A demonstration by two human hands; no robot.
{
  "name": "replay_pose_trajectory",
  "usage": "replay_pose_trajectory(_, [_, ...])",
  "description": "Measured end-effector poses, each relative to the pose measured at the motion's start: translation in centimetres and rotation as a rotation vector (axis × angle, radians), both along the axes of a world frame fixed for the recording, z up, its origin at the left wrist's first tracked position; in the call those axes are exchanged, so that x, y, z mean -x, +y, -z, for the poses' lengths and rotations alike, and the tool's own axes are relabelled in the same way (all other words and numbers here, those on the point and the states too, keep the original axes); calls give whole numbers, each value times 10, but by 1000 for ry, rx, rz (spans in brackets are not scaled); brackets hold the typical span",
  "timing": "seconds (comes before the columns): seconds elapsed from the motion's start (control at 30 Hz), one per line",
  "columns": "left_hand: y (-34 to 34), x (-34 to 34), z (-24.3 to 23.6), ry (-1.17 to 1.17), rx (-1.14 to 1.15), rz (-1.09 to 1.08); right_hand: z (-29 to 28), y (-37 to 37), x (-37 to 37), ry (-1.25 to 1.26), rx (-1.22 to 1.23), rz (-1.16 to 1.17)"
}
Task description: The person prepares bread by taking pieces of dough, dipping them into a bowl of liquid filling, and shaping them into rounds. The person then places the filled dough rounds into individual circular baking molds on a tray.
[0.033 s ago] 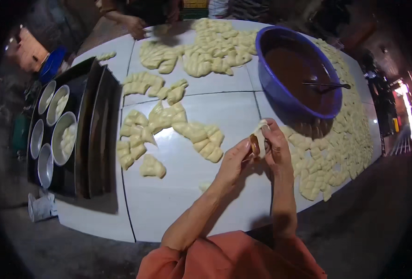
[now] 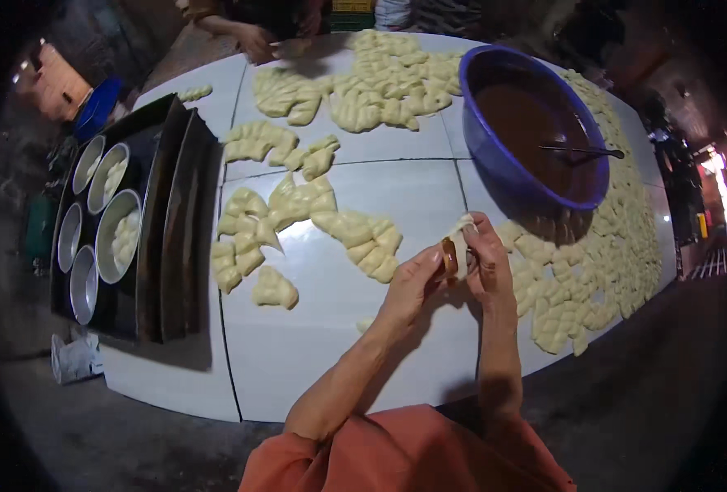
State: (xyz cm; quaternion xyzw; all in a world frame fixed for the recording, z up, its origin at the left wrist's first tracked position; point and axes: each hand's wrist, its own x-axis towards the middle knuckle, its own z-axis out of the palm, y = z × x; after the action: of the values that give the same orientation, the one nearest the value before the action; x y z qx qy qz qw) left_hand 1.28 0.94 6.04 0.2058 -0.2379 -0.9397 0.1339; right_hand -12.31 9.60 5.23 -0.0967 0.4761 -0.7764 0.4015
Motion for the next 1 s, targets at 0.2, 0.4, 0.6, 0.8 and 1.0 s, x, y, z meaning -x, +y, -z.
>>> replay_pose_trajectory(0.2, [-32,-55,19,-232,82,-221,7,-5,-55,-37,2,-199])
replay_pose_trajectory(0.4, [-31,-75,36,-243,296,-316,18,-25,-109,946,-242,-73])
replay_pose_trajectory(0.6, [-48,-89,18,-338,489,-228,16,-37,-116,1241,-358,2])
replay_pose_trajectory(0.8, [-74,-104,17,-308,370,-98,-4,-35,-123,516,-252,-319])
replay_pose_trajectory(1.0, [-57,-111,-3,-290,447,-119,20,-35,-118,832,-46,-212])
